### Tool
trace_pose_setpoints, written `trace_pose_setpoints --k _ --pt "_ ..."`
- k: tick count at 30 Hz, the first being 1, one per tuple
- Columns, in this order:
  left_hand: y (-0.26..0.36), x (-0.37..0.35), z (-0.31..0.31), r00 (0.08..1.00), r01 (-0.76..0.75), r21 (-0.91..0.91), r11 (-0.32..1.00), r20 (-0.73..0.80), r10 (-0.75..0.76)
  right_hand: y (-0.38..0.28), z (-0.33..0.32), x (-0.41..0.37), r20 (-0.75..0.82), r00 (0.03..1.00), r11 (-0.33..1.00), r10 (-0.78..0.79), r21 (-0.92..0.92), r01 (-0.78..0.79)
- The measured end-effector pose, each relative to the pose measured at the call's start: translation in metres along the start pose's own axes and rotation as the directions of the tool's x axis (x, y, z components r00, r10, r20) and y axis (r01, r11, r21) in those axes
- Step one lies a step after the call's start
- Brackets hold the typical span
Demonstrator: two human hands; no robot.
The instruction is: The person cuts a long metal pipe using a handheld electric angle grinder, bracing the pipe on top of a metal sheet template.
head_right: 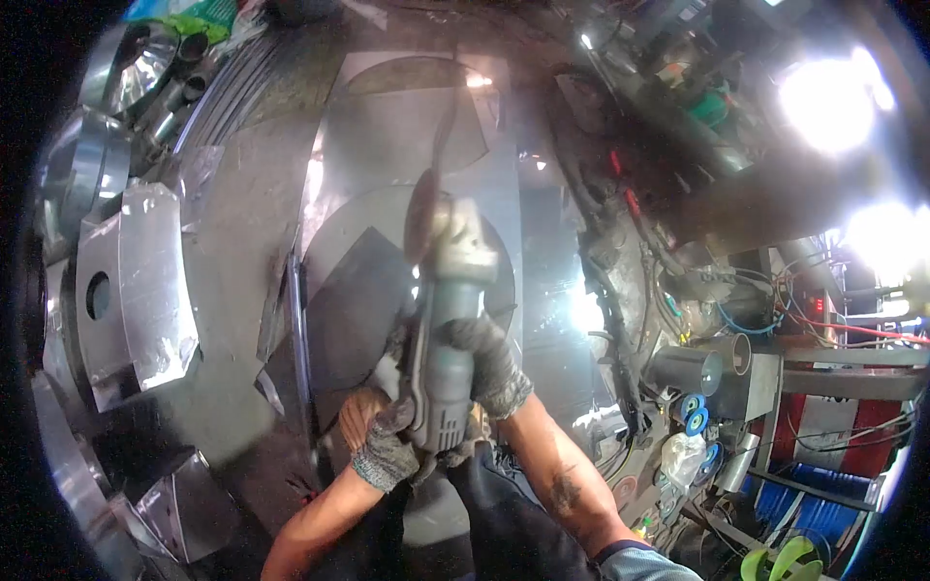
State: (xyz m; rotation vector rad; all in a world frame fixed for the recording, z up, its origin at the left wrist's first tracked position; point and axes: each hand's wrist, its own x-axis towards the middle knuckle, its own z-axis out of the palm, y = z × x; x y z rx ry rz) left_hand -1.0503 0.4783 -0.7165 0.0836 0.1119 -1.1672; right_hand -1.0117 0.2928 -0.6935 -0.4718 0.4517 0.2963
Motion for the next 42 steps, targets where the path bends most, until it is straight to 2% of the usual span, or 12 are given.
trace_pose_setpoints --k 2,4,7,11,16,20,24,32,35,36,38,42 --pt "-0.005 -0.007 -0.013 0.998 0.005 -0.004 1.0 0.061 -0.005 -0.004 0.02 -0.009 -0.045 0.998 0.964 -0.054 -0.263 0.041" --pt "-0.008 -0.015 -0.022 0.876 -0.18 0.107 0.978 -0.435 0.208 -0.003 0.051 -0.015 -0.055 0.982 0.946 -0.179 -0.285 0.156" --pt "0.009 -0.003 -0.003 0.845 -0.222 0.465 0.857 -0.348 0.407 -0.001 0.078 -0.012 -0.162 0.844 0.422 -0.512 -0.903 0.083" --pt "-0.002 0.0 -0.008 0.831 0.01 0.974 0.225 -0.133 0.54 0.011 0.087 -0.014 -0.189 0.804 0.29 -0.564 -0.957 -0.021" --pt "0.008 0.001 -0.005 0.889 0.457 0.718 -0.525 -0.347 0.299 0.028 0.087 -0.023 -0.144 0.833 0.278 -0.535 -0.96 0.013" --pt "-0.007 -0.018 -0.047 0.85 0.343 0.76 -0.552 -0.001 0.527 0.038 0.085 -0.022 -0.056 0.839 0.182 -0.541 -0.982 0.051" --pt "0.002 -0.027 -0.055 0.83 0.378 0.796 -0.472 -0.066 0.554 0.039 0.08 -0.012 0.074 0.828 0.315 -0.555 -0.903 0.292" --pt "0.016 -0.038 -0.009 0.827 -0.134 0.79 0.598 -0.244 0.507 0.021 0.047 -0.022 0.047 0.995 0.438 0.092 -0.899 0.002" --pt "0.022 -0.043 -0.018 0.776 0.071 0.988 0.139 -0.143 0.615 0.029 0.043 -0.018 0.066 0.996 0.482 0.06 -0.876 0.029" --pt "0.026 -0.044 -0.02 0.826 0.04 0.929 -0.368 0.177 0.536 0.028 0.045 -0.018 0.048 0.998 0.439 0.047 -0.898 0.022" --pt "0.033 -0.049 -0.017 0.854 -0.034 0.635 -0.772 0.42 0.308 0.025 0.044 -0.019 0.075 0.997 0.485 0.02 -0.873 0.056" --pt "0.056 -0.054 0.01 0.795 0.499 0.799 -0.334 -0.268 0.545 0.014 0.054 -0.022 0.022 0.999 0.155 -0.038 -0.988 0.028"
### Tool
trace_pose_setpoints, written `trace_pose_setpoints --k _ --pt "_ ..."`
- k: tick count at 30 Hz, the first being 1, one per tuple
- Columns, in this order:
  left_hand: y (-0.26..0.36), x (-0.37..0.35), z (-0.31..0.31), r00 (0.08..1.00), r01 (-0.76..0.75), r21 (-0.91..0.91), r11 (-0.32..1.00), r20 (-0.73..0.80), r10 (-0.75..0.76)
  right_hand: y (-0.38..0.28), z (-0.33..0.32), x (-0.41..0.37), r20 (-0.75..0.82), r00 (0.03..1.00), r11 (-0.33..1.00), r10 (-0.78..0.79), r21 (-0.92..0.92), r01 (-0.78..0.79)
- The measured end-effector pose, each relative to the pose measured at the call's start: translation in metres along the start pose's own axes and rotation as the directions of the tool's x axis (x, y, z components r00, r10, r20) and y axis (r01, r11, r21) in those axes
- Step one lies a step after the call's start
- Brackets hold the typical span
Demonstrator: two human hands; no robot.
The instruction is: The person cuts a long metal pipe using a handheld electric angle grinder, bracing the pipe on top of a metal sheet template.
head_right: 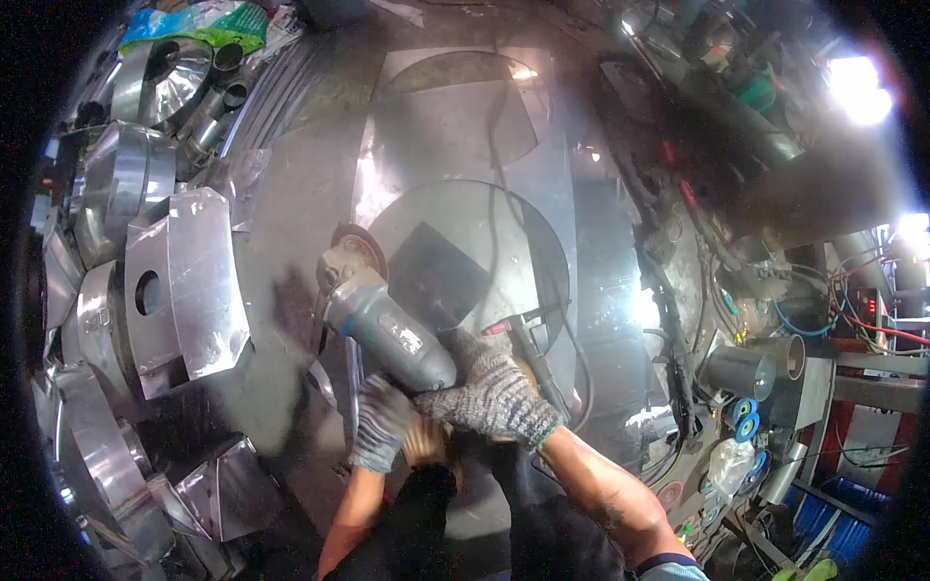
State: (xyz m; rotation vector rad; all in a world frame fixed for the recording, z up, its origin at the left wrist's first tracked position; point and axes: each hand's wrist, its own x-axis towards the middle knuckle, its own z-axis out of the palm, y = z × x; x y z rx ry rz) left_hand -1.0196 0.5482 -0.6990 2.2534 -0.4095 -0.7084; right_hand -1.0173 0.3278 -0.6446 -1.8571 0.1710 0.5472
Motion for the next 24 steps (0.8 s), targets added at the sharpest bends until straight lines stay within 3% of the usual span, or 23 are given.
trace_pose_setpoints --k 1,2,4,5,6,7,8,10,12,14,16,18,19,22,23,24 --pt "0.004 0.005 0.003 0.995 0.043 -0.326 0.944 -0.075 -0.071 0.006 0.001 0.0 0.0 0.999 0.998 -0.043 -0.052 0.043" --pt "0.011 0.01 0.007 0.978 0.05 -0.62 0.783 -0.127 -0.163 0.011 0.003 -0.001 0.004 0.996 0.991 -0.087 -0.106 0.087" --pt "0.025 0.017 0.015 0.922 -0.048 -0.971 0.232 -0.132 -0.363 0.005 0.006 -0.007 0.055 0.996 0.985 -0.072 -0.15 0.08" --pt "0.026 0.016 0.017 0.889 -0.139 -0.986 -0.089 -0.084 -0.45 -0.002 0.008 -0.011 0.019 0.993 0.969 -0.115 -0.22 0.116" --pt "0.026 0.011 0.018 0.885 -0.141 -0.986 -0.093 -0.083 -0.459 -0.005 0.009 -0.014 -0.016 0.987 0.945 -0.16 -0.29 0.149" --pt "0.025 0.008 0.018 0.894 -0.181 -0.976 -0.118 -0.114 -0.433 0.003 0.015 -0.017 -0.085 0.955 0.841 -0.284 -0.5 0.205" --pt "0.024 0.005 0.018 0.901 -0.218 -0.965 -0.144 -0.142 -0.41 0.01 0.015 -0.016 -0.079 0.957 0.843 -0.278 -0.498 0.204" --pt "0.001 0.001 0.02 0.85 -0.12 -0.989 -0.085 -0.058 -0.524 0.018 0.015 -0.018 -0.031 0.991 0.831 -0.134 -0.548 0.095" --pt "-0.007 -0.002 0.021 0.944 -0.211 -0.927 -0.311 -0.11 -0.312 0.015 0.016 -0.017 -0.016 0.99 0.843 -0.138 -0.527 0.108" --pt "-0.013 -0.006 0.026 0.952 -0.202 -0.929 -0.311 -0.11 -0.287 0.013 0.022 -0.02 -0.055 0.907 0.719 -0.418 -0.631 0.293" --pt "-0.019 -0.003 0.034 0.895 -0.245 -0.962 -0.124 -0.175 -0.411 0.012 0.031 -0.021 -0.088 0.922 0.763 -0.378 -0.594 0.256" --pt "-0.023 -0.001 0.038 0.907 -0.248 -0.96 -0.127 -0.184 -0.379 0.012 0.036 -0.017 -0.077 0.979 0.856 -0.19 -0.5 0.127" --pt "-0.025 -0.001 0.04 0.917 -0.249 -0.96 -0.128 -0.192 -0.349 0.021 0.04 -0.016 -0.136 0.938 0.837 -0.318 -0.506 0.21" --pt "-0.044 -0.008 0.048 0.898 -0.186 -0.978 -0.093 -0.131 -0.42 0.031 0.041 -0.011 -0.146 0.906 0.824 -0.398 -0.491 0.283" --pt "-0.029 -0.002 0.04 0.944 -0.2 -0.97 -0.14 -0.153 -0.294 0.016 0.031 -0.012 -0.069 0.957 0.858 -0.281 -0.464 0.219" --pt "-0.014 0.003 0.032 0.972 -0.202 -0.961 -0.189 -0.172 -0.163 0.022 0.032 -0.011 -0.084 0.947 0.854 -0.311 -0.462 0.239"
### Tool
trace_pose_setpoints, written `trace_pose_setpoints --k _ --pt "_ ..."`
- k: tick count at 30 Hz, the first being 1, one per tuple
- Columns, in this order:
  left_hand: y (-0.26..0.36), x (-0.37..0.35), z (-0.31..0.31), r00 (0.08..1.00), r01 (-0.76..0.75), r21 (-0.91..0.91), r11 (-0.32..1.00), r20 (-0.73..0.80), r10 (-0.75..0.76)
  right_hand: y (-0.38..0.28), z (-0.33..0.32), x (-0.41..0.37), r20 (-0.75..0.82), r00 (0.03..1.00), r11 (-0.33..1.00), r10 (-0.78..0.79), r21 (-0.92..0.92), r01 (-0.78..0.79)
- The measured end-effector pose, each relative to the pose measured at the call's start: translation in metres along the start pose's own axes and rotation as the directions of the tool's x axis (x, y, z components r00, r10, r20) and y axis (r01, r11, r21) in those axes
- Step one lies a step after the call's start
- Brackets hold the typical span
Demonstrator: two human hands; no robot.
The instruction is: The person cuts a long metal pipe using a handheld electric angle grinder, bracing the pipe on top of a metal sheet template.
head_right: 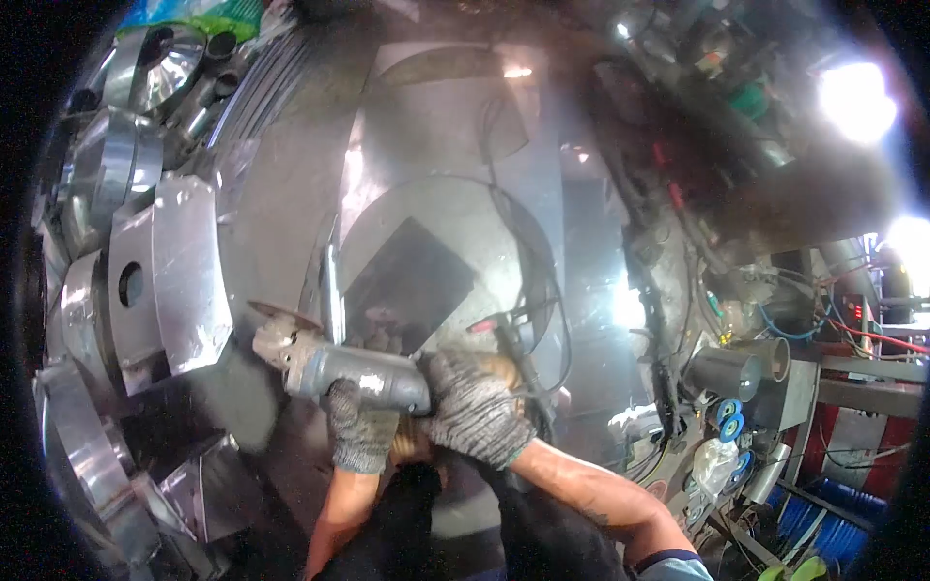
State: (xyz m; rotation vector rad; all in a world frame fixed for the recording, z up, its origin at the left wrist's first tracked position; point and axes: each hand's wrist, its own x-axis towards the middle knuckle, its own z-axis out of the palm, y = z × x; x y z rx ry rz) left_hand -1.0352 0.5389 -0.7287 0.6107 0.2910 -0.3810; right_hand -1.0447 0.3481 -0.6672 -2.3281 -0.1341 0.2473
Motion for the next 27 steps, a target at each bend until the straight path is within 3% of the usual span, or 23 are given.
trace_pose_setpoints --k 4,6,8,10,12,13,14,15,16,17,18,19,20,21,22,23,26,27 --pt "-0.006 -0.007 -0.02 0.991 0.051 0.053 0.997 -0.126 -0.044 -0.001 -0.001 -0.001 0.077 0.992 0.995 0.1 0.008 -0.101" --pt "-0.009 -0.002 -0.028 0.97 0.088 0.118 0.989 -0.237 -0.058 0.001 -0.002 -0.002 0.052 0.997 0.996 0.061 0.065 -0.064" --pt "-0.011 -0.001 -0.024 0.994 0.067 -0.035 0.997 -0.082 -0.07 0.004 0.001 -0.003 0.034 0.999 0.998 0.035 0.042 -0.037" --pt "-0.016 0.007 -0.03 0.98 -0.044 -0.066 0.997 0.191 0.056 0.012 0.012 -0.007 -0.067 0.998 0.999 -0.003 0.04 0.006" --pt "-0.01 0.008 -0.003 0.995 -0.053 0.136 0.989 -0.075 0.063 0.001 -0.003 -0.004 0.0 1.0 0.999 0.031 0.01 -0.031" --pt "-0.017 0.01 -0.033 0.998 -0.002 0.037 0.999 0.067 -0.001 0.001 -0.004 -0.006 0.006 1.0 0.999 0.026 0.038 -0.027" --pt "-0.007 0.002 -0.009 0.983 0.068 0.025 0.997 -0.17 -0.063 -0.004 -0.006 -0.004 0.046 0.997 0.998 0.058 0.013 -0.059" --pt "0.003 -0.005 0.014 0.91 0.124 -0.017 0.992 -0.397 -0.121 -0.002 -0.002 -0.005 0.029 0.999 0.999 0.037 0.017 -0.038" --pt "0.003 -0.003 -0.001 0.905 0.119 -0.007 0.993 -0.411 -0.111 0.001 -0.001 -0.006 0.004 1.0 1.0 0.023 0.011 -0.023" --pt "0.0 0.001 -0.008 0.98 0.092 0.073 0.993 -0.183 -0.077 0.003 0.0 -0.008 -0.017 1.0 1.0 0.001 -0.024 -0.001" --pt "-0.001 0.004 -0.014 0.996 0.045 0.141 0.989 0.067 -0.055 0.002 -0.001 -0.009 -0.012 1.0 1.0 0.001 -0.015 -0.001" --pt "0.0 0.0 -0.017 0.976 0.093 -0.258 0.962 0.217 -0.036 0.001 -0.002 -0.011 -0.033 0.999 0.998 -0.024 -0.059 0.022" --pt "0.001 -0.001 -0.025 0.977 0.094 -0.254 0.963 0.21 -0.039 -0.002 -0.003 -0.013 -0.053 0.997 0.994 -0.049 -0.103 0.043" --pt "0.002 -0.002 -0.034 0.983 -0.088 0.49 0.867 0.185 -0.005 -0.004 -0.005 -0.013 -0.048 0.997 0.994 -0.055 -0.099 0.05" --pt "0.001 -0.005 -0.043 0.983 -0.151 0.779 0.609 0.186 0.005 -0.002 -0.002 -0.015 -0.044 0.998 0.995 -0.046 -0.092 0.042" --pt "0.004 -0.007 -0.043 0.982 -0.184 0.949 0.256 0.186 0.016 0.001 0.0 -0.016 -0.081 0.994 0.996 -0.07 -0.062 0.065" --pt "0.008 -0.011 -0.041 0.991 -0.127 0.909 0.397 0.102 0.084 0.004 -0.005 -0.017 -0.089 0.992 0.995 -0.091 0.031 0.094" --pt "0.011 -0.011 -0.048 0.976 -0.078 0.348 0.934 0.219 0.0 0.003 -0.008 -0.016 -0.042 0.996 0.994 -0.078 0.073 0.081"
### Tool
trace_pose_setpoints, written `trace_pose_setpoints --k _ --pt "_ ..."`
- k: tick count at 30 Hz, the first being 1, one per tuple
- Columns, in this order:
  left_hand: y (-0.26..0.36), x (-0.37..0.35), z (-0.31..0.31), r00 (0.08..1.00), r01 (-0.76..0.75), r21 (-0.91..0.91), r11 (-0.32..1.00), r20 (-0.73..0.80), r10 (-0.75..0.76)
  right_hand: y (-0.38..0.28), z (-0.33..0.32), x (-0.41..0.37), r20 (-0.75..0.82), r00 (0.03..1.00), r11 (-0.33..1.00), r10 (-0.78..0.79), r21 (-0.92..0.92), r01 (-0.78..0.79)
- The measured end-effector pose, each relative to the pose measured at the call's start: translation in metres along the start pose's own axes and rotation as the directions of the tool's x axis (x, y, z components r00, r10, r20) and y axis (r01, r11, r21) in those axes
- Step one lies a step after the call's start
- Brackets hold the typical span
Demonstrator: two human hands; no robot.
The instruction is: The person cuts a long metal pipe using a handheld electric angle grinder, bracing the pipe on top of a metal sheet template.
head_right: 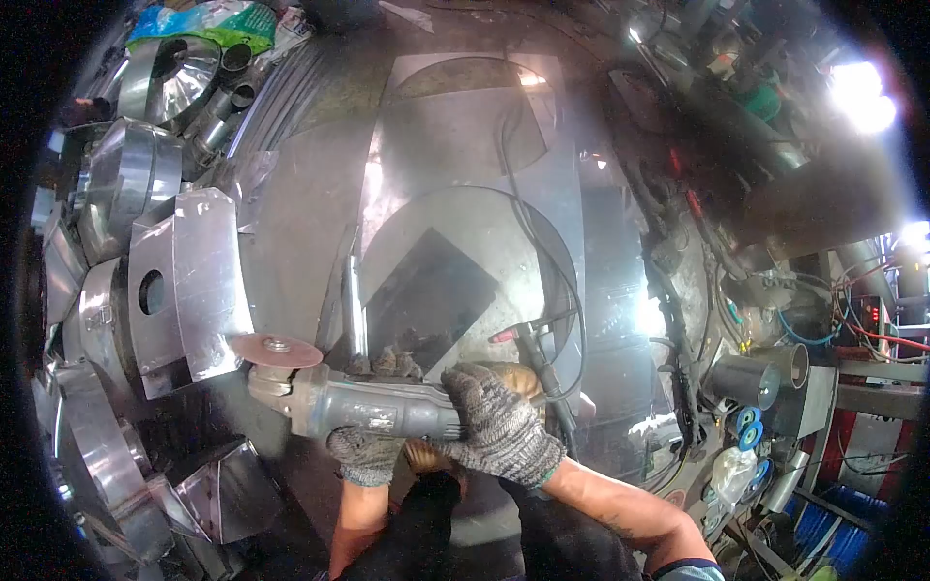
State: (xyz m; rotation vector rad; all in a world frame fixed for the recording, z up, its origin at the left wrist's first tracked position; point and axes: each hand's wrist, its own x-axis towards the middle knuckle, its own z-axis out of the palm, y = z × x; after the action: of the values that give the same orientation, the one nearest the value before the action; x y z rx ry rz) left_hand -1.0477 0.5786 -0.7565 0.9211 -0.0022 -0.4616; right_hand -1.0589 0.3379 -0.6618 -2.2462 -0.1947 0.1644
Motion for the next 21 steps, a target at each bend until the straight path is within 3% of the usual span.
trace_pose_setpoints --k 1,2,4,5,9,10,11,17,21 --pt "0.003 -0.002 -0.006 0.99 0.036 -0.716 0.697 0.12 0.073 -0.001 -0.002 0.0 0.047 0.999 0.999 0.015 0.043 -0.017" --pt "0.009 -0.005 -0.014 0.999 -0.012 -0.521 0.854 -0.041 -0.011 -0.004 -0.006 0.001 0.047 0.999 0.999 0.019 0.047 -0.022" --pt "0.022 0.0 0.014 0.998 -0.047 -0.583 0.811 -0.064 0.011 -0.007 -0.011 0.0 0.012 0.993 0.991 -0.121 -0.056 0.121" --pt "0.025 0.003 0.023 0.995 -0.087 -0.642 0.761 -0.088 0.04 -0.005 -0.01 -0.001 0.012 0.993 0.991 -0.119 -0.054 0.12" --pt "0.03 0.004 0.028 0.997 -0.024 -0.558 0.829 -0.069 -0.017 -0.001 -0.004 -0.003 0.021 0.992 0.988 -0.127 -0.083 0.129" --pt "0.034 0.007 0.035 0.998 -0.062 -0.531 0.845 -0.038 0.049 -0.003 -0.004 -0.002 0.009 0.989 0.982 -0.149 -0.12 0.149" --pt "0.036 0.009 0.039 0.994 -0.1 -0.504 0.858 -0.004 0.114 -0.005 -0.005 -0.002 0.011 0.989 0.982 -0.15 -0.114 0.15" --pt "0.036 0.007 0.035 0.995 -0.094 -0.6 0.794 -0.043 0.085 -0.018 -0.016 0.006 -0.009 0.985 0.985 -0.175 0.008 0.175" --pt "0.008 -0.019 -0.028 0.995 -0.098 -0.551 0.829 -0.08 0.064 -0.019 -0.013 0.005 0.023 0.987 0.988 -0.156 0.005 0.156"
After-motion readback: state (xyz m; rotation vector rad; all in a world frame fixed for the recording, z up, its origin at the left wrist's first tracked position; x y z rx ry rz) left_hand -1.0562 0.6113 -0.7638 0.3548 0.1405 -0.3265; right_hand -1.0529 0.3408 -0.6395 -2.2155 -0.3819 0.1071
